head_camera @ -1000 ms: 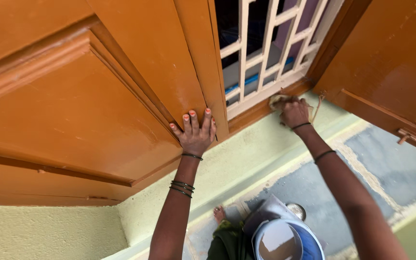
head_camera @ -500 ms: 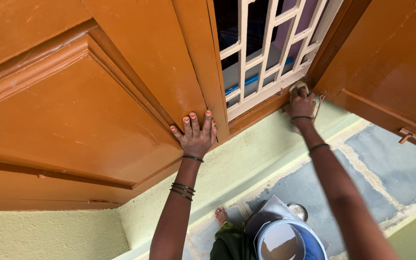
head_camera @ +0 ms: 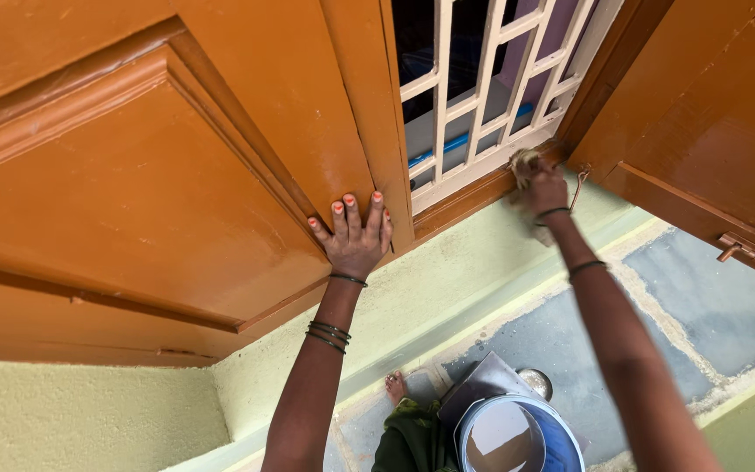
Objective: The person carries a bucket of water to a balcony, places it on a stool, and then uses a wet cloth to wipe the wooden window frame and its metal grille. The person repeatedly wrings the cloth in the bucket and wipes different sections of the frame.
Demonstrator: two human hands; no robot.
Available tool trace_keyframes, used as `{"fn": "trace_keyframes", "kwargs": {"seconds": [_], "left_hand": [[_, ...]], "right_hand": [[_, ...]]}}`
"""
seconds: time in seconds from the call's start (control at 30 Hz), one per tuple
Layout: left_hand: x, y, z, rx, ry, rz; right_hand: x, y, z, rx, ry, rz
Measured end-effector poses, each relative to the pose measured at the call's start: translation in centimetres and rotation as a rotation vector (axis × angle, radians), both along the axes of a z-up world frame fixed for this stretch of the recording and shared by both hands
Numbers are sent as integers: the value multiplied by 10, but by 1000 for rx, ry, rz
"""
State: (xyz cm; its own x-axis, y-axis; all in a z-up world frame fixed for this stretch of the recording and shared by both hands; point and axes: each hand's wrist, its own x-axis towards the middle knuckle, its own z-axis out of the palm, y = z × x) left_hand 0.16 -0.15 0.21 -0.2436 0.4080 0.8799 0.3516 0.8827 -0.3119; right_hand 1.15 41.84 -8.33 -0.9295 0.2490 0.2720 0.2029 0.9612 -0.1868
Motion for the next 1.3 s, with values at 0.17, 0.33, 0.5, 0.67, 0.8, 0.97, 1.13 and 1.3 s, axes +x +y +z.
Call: {"fn": "trace_keyframes", "kwargs": {"seconds": [0.17, 0.33, 0.5, 0.67, 0.8, 0.97, 1.13, 1.3], "left_hand": [[-1, 1, 4, 1, 4, 7], [-1, -1, 1, -18, -1, 7], [-1, 0, 2, -16, -2, 17], [1, -3, 3, -21, -12, 25], [1, 1, 3, -19, -5, 16], [-1, 0, 3, -12, -3, 20], [1, -1, 3, -10, 1, 10], [1, 1, 4, 4, 12, 3]], "right_hand": [[2, 23, 20, -616, 30, -69], [-45, -46, -3, 300, 306, 58], [-12, -148, 2, 181, -463, 179], [13, -157, 17, 95, 475, 785], [-17, -102, 16, 211, -495, -78], [-21, -137, -25, 515, 421, 85], [13, -142, -30, 237, 247, 553], [-6, -99, -3, 355, -22, -12]]}}
